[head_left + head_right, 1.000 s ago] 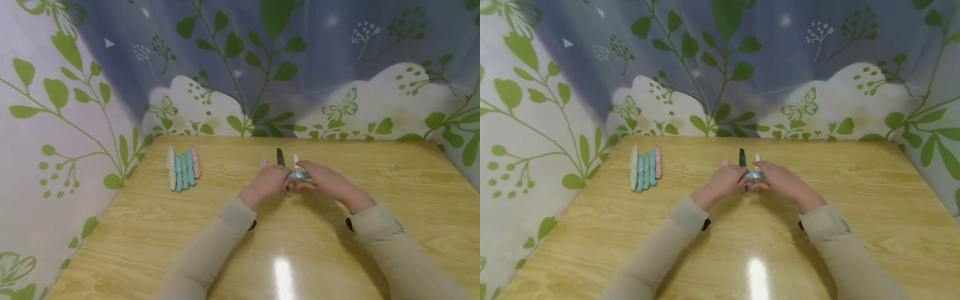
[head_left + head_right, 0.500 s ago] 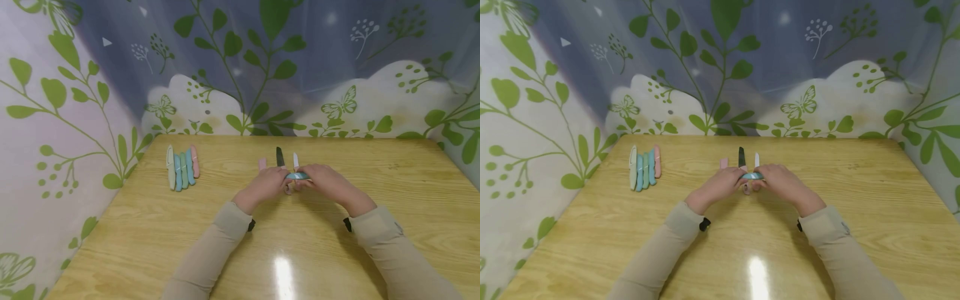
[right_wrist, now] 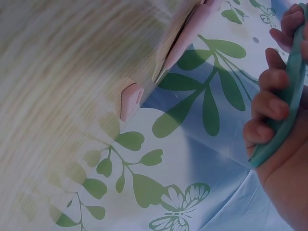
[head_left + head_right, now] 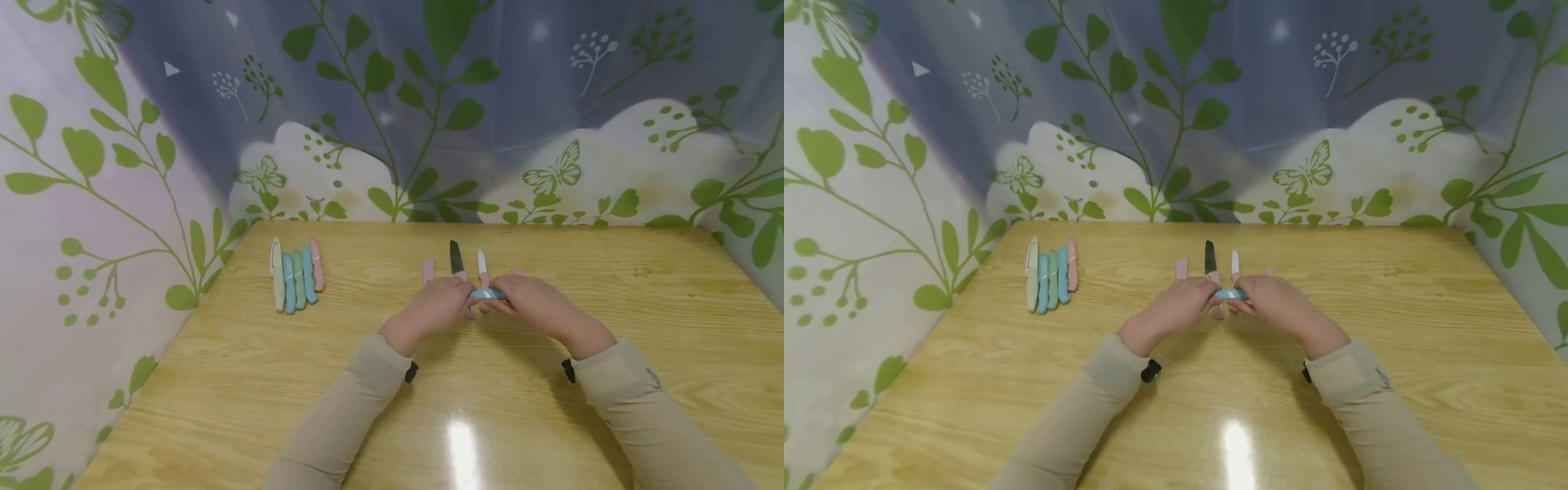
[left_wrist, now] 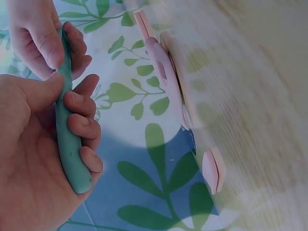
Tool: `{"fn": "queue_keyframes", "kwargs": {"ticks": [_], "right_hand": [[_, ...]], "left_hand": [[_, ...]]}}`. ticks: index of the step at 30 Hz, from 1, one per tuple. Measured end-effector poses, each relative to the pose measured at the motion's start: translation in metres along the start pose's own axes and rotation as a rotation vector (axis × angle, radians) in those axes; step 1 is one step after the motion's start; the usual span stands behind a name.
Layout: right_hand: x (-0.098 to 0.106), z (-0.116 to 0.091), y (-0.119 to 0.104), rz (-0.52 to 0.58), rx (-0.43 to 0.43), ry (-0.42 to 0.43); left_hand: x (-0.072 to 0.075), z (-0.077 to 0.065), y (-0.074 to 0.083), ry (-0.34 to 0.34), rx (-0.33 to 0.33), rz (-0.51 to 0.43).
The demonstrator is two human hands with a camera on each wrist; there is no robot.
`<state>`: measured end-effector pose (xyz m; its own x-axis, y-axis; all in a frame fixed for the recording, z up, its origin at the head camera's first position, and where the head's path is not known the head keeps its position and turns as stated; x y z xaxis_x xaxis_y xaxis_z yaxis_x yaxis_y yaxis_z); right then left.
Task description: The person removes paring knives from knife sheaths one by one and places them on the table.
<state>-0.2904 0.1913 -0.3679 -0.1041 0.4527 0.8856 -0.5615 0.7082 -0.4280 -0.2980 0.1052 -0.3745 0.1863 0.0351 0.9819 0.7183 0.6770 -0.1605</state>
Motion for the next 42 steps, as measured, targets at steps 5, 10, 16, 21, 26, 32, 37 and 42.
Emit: {"fn": "queue_keyframes", "kwargs": {"ticks": [5, 10, 16, 21, 26, 32, 37, 42], "right_hand": [[0.001, 0.0, 0.0, -0.003, -0.009, -0.005], [0.004, 0.001, 0.0, -0.043, -0.002, 0.017], [0.008, 0.0, -0.003, -0.043, -0.006, 0.015], [0.009, -0.002, -0.003, -0.029, -0.014, 0.014], [0.008, -0.003, 0.002, -0.005, -0.033, -0.011], [0.007, -0.003, 0.005, 0.02, -0.049, -0.033], [0.006, -0.004, 0.007, 0.027, -0.069, -0.041], [0.006, -0.004, 0.007, 0.025, -0.072, -0.051]], "left_hand": [[0.001, 0.0, 0.001, 0.009, -0.001, -0.005], [0.002, 0.0, 0.0, 0.005, 0.005, -0.018], [0.003, -0.001, -0.001, -0.016, 0.012, -0.028], [0.005, -0.001, 0.0, -0.014, 0.006, -0.037], [0.001, -0.001, -0.003, -0.025, 0.01, -0.052], [0.001, -0.003, -0.004, -0.028, -0.001, -0.065], [0.002, -0.004, -0.004, -0.024, -0.006, -0.079], [0.003, -0.004, -0.004, -0.006, -0.018, -0.089]]}}
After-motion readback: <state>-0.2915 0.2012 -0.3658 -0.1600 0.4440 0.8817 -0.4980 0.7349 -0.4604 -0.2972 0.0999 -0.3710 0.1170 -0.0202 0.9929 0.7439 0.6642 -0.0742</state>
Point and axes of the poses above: each hand's wrist, its own z-axis towards the middle knuckle, its own x-axis out of the back of the hand, y = z × x, the point moved 9 cm from there along z, towards the middle knuckle, and after that the axes turned 11 degrees about z, right-handed, at the moved point
